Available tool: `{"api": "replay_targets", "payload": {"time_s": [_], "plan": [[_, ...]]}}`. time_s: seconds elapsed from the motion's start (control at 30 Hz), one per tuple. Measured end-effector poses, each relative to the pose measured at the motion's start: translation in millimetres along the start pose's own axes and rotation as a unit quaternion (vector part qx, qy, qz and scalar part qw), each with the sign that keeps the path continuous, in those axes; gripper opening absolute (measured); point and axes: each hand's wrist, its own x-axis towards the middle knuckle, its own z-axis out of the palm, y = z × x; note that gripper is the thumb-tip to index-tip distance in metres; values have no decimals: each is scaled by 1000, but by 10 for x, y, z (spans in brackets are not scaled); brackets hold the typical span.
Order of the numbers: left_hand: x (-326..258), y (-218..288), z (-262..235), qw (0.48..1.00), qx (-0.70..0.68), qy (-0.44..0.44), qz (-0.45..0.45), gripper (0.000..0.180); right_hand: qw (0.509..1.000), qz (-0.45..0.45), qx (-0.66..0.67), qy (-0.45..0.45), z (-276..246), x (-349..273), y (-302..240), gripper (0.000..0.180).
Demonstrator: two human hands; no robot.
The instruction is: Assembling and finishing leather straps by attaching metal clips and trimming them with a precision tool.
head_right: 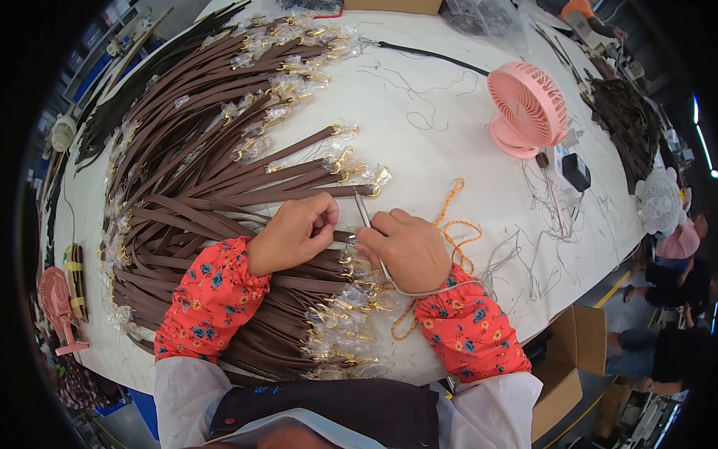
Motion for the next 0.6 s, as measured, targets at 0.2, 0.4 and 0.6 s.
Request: {"api": "replay_targets", "payload": {"time_s": [0.2,0.4,0.6], "plan": [[-2,-6,-15,1000,0,-5,-6,15,999,21,25,27,4,-6,-9,15],[-5,-7,-30,1000,-22,-18,-7,14,999,14,26,22,-38,-19,16,14],[-2,2,-27,1000,-18,-24,-10,14,1000,8,21,14,-19,-6,21,14]]}}
